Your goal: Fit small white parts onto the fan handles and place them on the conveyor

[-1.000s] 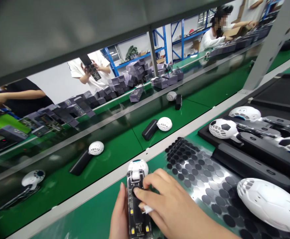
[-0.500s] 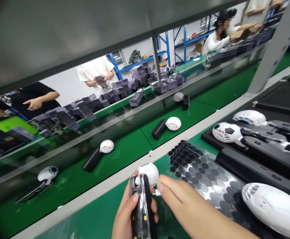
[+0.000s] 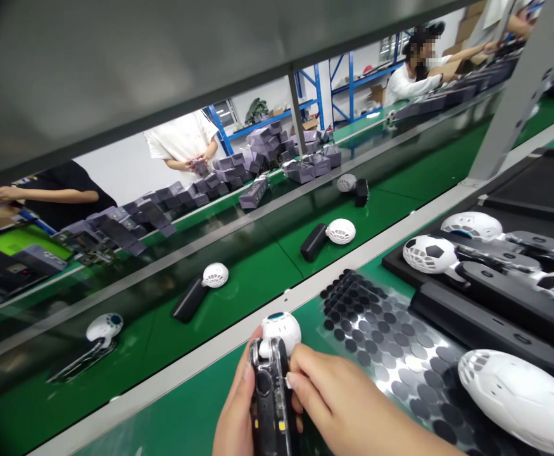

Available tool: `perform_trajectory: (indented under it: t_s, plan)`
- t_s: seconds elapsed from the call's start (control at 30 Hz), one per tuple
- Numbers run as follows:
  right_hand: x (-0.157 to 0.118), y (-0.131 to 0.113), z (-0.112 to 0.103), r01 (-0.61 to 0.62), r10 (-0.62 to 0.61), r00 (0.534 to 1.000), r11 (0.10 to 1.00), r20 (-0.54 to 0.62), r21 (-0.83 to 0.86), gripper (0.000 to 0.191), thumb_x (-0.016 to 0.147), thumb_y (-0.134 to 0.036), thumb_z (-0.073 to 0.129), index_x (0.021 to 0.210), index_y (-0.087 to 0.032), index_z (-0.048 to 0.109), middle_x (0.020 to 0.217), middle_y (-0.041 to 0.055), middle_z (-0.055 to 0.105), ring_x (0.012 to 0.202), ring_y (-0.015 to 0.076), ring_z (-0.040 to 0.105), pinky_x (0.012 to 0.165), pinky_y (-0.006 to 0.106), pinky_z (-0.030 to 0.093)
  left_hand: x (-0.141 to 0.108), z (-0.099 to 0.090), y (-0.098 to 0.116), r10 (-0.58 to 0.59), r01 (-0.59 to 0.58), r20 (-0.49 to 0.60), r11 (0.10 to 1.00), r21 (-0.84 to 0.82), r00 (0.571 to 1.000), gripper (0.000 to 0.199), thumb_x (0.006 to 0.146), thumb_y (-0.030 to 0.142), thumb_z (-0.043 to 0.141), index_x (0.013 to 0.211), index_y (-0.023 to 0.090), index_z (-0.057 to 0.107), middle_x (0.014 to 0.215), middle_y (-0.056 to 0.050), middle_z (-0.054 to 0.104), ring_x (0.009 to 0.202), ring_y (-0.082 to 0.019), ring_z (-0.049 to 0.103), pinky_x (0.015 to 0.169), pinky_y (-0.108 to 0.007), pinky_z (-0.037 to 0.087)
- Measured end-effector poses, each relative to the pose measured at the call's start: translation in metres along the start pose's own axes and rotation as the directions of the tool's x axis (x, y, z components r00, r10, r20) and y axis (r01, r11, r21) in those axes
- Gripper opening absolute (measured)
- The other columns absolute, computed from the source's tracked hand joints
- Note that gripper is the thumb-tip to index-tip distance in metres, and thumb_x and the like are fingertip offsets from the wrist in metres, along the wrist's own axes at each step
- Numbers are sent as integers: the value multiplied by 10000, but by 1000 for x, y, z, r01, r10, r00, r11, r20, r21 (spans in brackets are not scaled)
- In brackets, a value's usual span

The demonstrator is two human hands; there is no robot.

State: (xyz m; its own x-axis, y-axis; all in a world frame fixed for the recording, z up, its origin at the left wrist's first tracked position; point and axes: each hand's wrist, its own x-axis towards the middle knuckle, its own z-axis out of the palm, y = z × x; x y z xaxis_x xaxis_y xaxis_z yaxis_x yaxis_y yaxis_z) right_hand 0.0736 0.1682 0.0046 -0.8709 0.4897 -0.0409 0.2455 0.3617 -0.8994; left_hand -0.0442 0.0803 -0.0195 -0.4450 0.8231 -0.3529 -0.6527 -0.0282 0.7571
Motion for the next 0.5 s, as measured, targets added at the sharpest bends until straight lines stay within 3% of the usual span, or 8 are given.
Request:
perform_trajectory:
  t_s: [0.13,0.33,0.4,0.5]
  plan:
    - [1,-2,3,-7,6,1000,993,-11,-121,212,908,-218,294,710,-215,370,685,-38,528,627,130,491,562,223,377,-1,1,-2,41,-41,5,999,35,999,604,689,469,620,1209,227,431,1022,-114,608,836,-264,601,713,-327,473]
    - [1,-9,-1,6,-7,1000,990,-8,-141,216,894,-236,279,692,-217,353,673,-24,533,615,144,499,548,237,382,-8,5,5,43,-39,-50,995,91,998,630,669,456,647,1216,251,412,943,-87,622,723,-224,618,649,-294,484]
    - [-2,-9,-15,-38,20,994,985,-109,-166,226,888,-273,271,683,-220,349,644,-16,518,606,160,502,540,252,381,-7,1,19,86,-77,-59,988,131,995,632,710,465,597,1250,266,338,860,-67,624,631,-190,606,572,-277,484]
    - [-8,-8,-38,-173,120,938,975,-325,-140,285,898,-374,226,714,-227,387,619,-14,493,584,168,506,507,255,389,10,-8,50,266,-223,-82,913,341,961,556,799,478,454,1277,279,253,826,-45,605,598,-165,578,526,-273,473]
